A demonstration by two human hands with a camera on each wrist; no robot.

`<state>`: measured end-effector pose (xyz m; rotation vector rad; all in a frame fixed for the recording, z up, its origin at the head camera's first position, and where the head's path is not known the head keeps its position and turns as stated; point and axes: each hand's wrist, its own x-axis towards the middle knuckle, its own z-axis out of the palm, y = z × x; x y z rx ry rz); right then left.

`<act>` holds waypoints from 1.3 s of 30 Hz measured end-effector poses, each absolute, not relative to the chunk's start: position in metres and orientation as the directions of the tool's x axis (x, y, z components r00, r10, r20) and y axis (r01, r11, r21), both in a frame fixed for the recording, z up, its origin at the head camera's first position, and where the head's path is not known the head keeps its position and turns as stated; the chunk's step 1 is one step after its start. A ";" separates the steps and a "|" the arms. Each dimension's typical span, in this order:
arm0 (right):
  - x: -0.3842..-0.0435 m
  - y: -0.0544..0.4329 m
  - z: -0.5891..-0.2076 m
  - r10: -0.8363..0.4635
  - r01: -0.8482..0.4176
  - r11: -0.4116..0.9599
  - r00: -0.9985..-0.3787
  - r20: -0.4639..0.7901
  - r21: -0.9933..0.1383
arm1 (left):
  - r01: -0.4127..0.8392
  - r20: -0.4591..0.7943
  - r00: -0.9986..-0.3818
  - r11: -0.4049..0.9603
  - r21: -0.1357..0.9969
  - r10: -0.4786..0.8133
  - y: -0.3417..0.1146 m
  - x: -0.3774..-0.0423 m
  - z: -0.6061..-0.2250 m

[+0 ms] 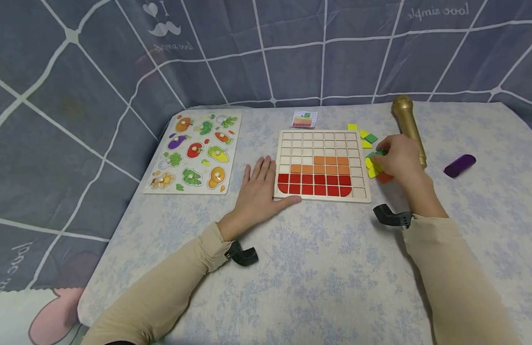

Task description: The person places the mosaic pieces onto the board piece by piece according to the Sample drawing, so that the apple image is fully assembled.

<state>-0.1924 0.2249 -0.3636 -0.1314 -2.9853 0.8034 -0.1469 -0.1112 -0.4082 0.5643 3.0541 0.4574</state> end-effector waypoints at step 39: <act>-0.120 0.241 -0.367 -0.008 -0.077 0.865 -0.990 0.139 -0.496 | 0.346 0.043 -0.937 0.898 0.273 0.348 -0.111 -0.149 -0.409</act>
